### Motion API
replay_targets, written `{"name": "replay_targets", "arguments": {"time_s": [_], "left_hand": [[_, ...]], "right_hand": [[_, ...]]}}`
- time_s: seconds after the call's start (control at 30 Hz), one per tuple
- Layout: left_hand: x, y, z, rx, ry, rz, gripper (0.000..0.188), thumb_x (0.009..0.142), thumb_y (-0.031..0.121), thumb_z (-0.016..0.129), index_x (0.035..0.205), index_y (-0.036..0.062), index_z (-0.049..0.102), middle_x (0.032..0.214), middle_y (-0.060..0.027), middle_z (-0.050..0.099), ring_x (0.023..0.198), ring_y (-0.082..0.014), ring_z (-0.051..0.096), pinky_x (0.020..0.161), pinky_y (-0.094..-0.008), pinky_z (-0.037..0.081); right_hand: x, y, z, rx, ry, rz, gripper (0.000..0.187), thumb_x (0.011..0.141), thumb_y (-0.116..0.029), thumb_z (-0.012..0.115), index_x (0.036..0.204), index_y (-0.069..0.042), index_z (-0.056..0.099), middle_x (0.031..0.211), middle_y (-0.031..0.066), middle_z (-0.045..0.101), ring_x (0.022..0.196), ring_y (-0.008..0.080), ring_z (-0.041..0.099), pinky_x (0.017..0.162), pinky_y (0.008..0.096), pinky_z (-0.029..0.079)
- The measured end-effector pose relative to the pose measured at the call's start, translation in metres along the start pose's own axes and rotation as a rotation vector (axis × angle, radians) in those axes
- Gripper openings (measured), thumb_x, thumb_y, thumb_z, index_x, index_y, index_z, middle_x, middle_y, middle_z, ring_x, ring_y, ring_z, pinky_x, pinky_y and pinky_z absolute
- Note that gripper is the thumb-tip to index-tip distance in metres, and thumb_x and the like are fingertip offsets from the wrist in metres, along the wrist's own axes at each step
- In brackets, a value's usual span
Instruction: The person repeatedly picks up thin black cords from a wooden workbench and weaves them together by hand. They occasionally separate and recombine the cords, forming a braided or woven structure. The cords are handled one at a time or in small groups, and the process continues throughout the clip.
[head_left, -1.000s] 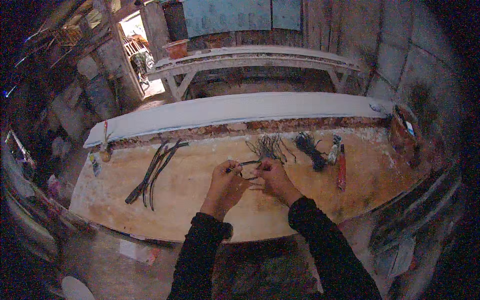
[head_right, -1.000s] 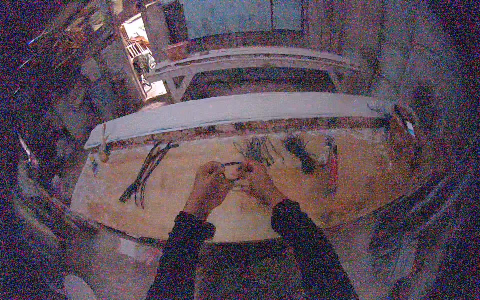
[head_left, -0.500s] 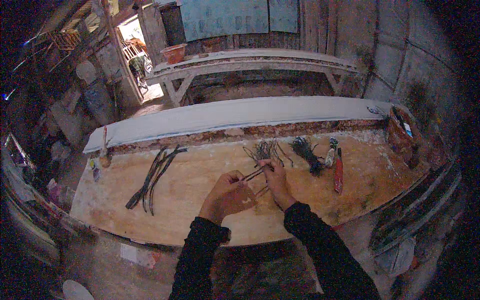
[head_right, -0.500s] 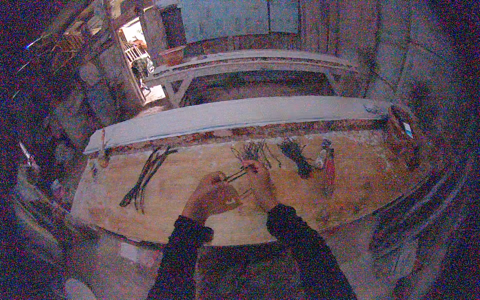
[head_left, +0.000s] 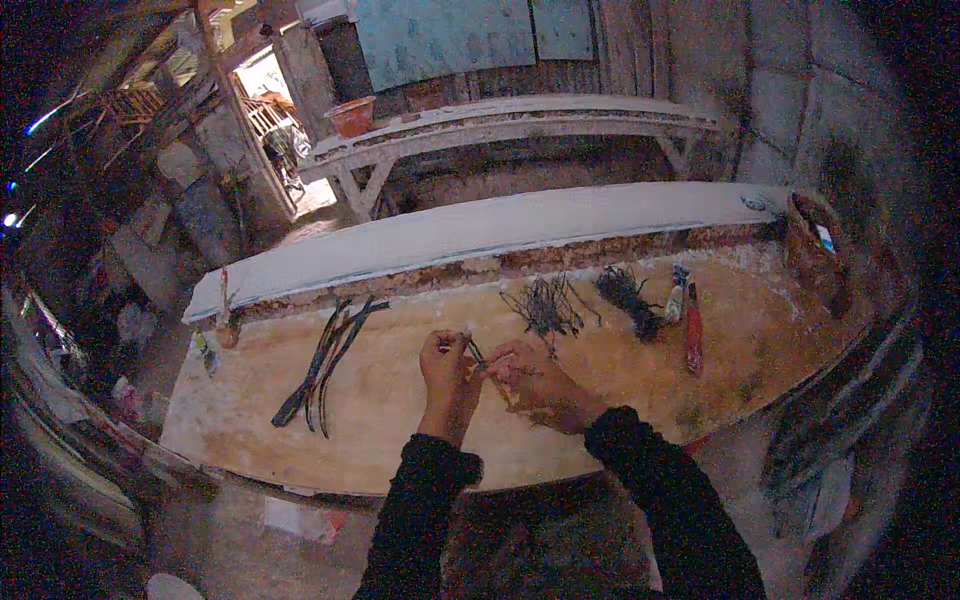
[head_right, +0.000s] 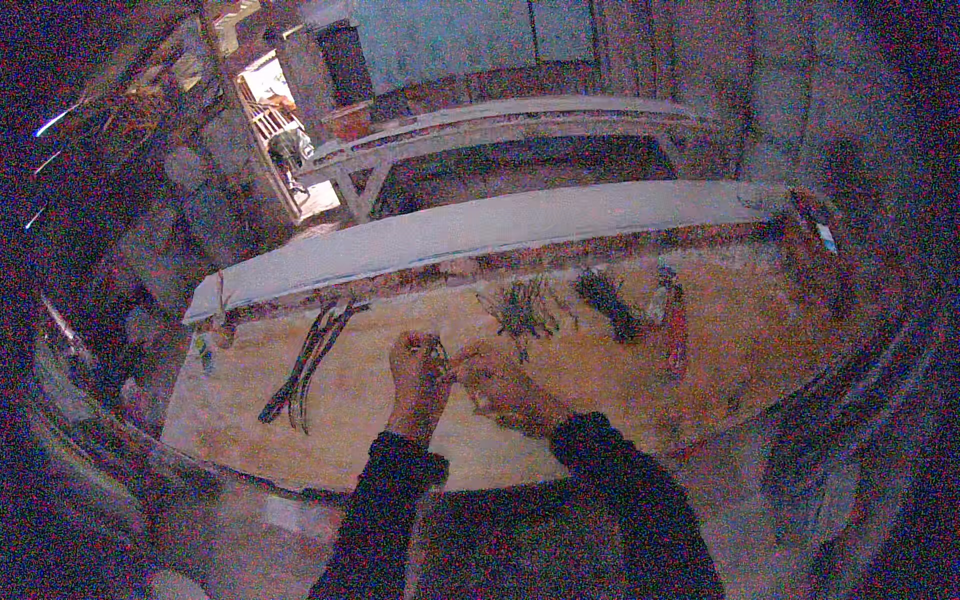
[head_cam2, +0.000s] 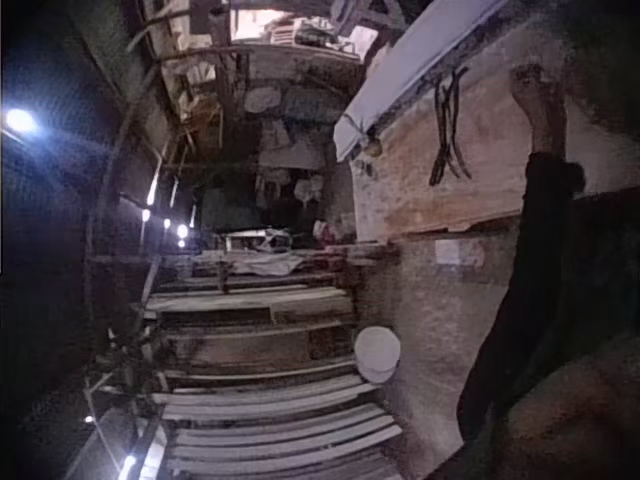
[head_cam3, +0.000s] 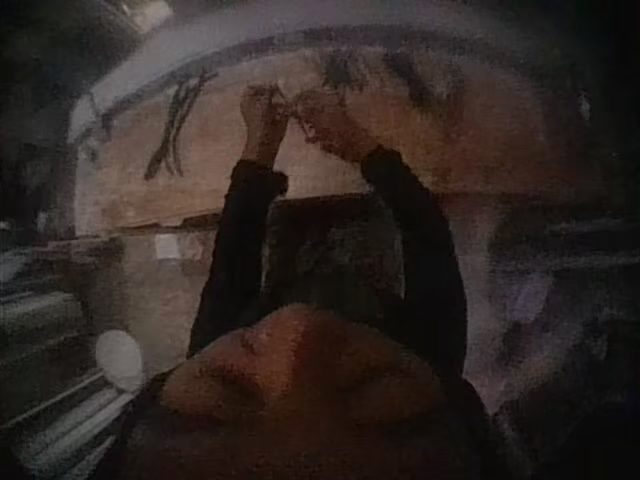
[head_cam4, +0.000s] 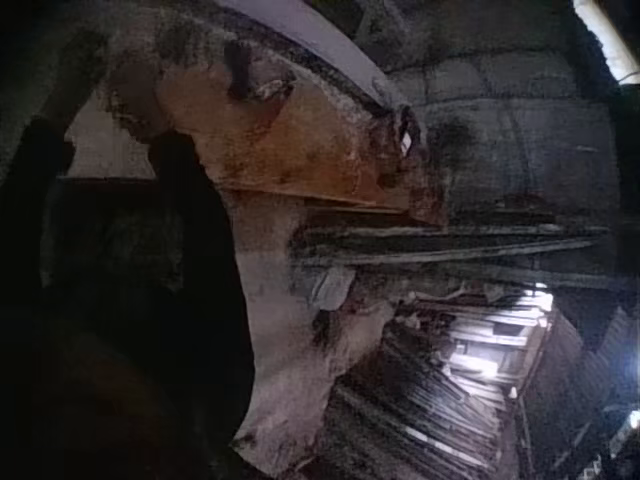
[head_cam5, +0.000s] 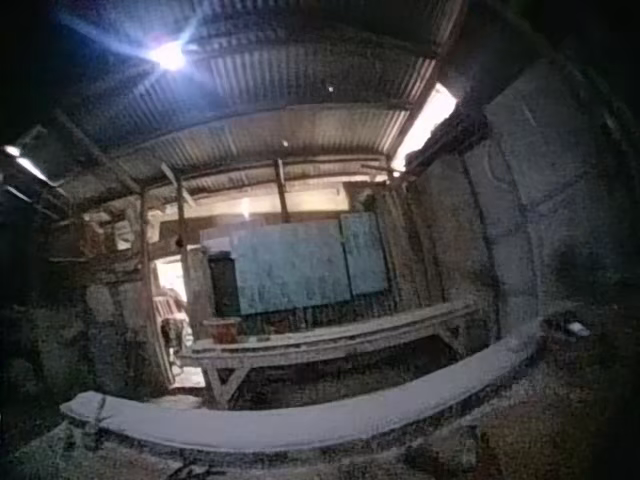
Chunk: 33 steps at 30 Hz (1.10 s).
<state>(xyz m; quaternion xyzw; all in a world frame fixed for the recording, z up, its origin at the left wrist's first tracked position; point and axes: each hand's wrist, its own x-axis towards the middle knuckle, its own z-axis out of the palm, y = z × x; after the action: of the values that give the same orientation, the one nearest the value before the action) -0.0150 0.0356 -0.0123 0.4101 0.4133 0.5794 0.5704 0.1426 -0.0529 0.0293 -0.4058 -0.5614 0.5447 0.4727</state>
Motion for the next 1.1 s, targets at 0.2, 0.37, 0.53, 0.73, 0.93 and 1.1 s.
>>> {"name": "replay_targets", "arguments": {"time_s": [0.2, 0.37, 0.53, 0.73, 0.93, 1.1], "left_hand": [[-0.001, -0.004, 0.012, -0.002, -0.105, -0.008, 0.014, 0.084, 0.014, 0.068, 0.087, 0.0066, 0.057, 0.079, -0.0051, 0.055, 0.056, -0.0132, 0.055, 0.047, -0.0266, 0.045], [-0.010, -0.010, 0.009, -0.001, -0.258, 0.076, 0.006, 0.087, 0.006, 0.060, 0.089, 0.0057, 0.055, 0.080, -0.0077, 0.056, 0.067, -0.0183, 0.056, 0.056, -0.0316, 0.050], [-0.039, 0.023, 0.023, -0.296, -0.425, -0.279, 0.005, 0.088, 0.004, 0.060, 0.089, 0.0052, 0.056, 0.075, -0.0070, 0.057, 0.070, -0.0177, 0.060, 0.066, -0.0322, 0.049], [-0.046, 0.016, 0.019, -0.320, -0.856, -0.438, 0.021, 0.085, 0.015, 0.067, 0.096, 0.0011, 0.055, 0.090, -0.0192, 0.066, 0.082, -0.0315, 0.067, 0.074, -0.0382, 0.056], [-0.065, 0.044, 0.040, -0.143, -0.741, -0.491, 0.015, 0.086, 0.011, 0.066, 0.082, 0.0071, 0.052, 0.077, -0.0045, 0.055, 0.070, -0.0137, 0.053, 0.063, -0.0290, 0.044], [-0.027, -0.002, 0.008, -0.261, -0.553, -0.293, 0.020, 0.085, 0.008, 0.065, 0.076, 0.0084, 0.048, 0.077, 0.0008, 0.049, 0.060, -0.0094, 0.047, 0.055, -0.0308, 0.043]], "right_hand": [[-0.006, 0.002, -0.007, 0.004, -0.069, 0.062, 0.016, 0.086, -0.016, 0.068, 0.094, -0.004, 0.062, 0.096, 0.0013, 0.052, 0.079, 0.0087, 0.051, 0.064, 0.0245, 0.046], [0.011, 0.023, -0.018, -0.198, 0.077, 0.044, 0.010, 0.084, -0.011, 0.068, 0.088, -0.005, 0.061, 0.084, -0.0001, 0.054, 0.070, 0.0077, 0.049, 0.058, 0.0256, 0.044], [0.010, 0.003, -0.014, -0.055, 0.347, 0.052, 0.005, 0.085, -0.006, 0.066, 0.087, -0.006, 0.061, 0.075, -0.0020, 0.054, 0.068, 0.0069, 0.048, 0.055, 0.0242, 0.042], [0.029, 0.045, -0.052, -0.267, 0.657, -0.265, 0.010, 0.086, -0.007, 0.065, 0.096, -0.007, 0.062, 0.073, -0.0024, 0.054, 0.070, 0.0071, 0.049, 0.058, 0.0242, 0.041], [0.027, 0.049, -0.065, -0.362, 0.696, -0.185, 0.017, 0.088, -0.014, 0.064, 0.104, -0.009, 0.067, 0.077, 0.0001, 0.053, 0.076, 0.0106, 0.053, 0.068, 0.0279, 0.044], [0.026, 0.031, -0.039, -0.526, 0.705, -0.256, 0.011, 0.086, -0.016, 0.068, 0.091, -0.008, 0.070, 0.092, 0.0041, 0.052, 0.082, 0.0172, 0.056, 0.075, 0.0309, 0.046]]}}
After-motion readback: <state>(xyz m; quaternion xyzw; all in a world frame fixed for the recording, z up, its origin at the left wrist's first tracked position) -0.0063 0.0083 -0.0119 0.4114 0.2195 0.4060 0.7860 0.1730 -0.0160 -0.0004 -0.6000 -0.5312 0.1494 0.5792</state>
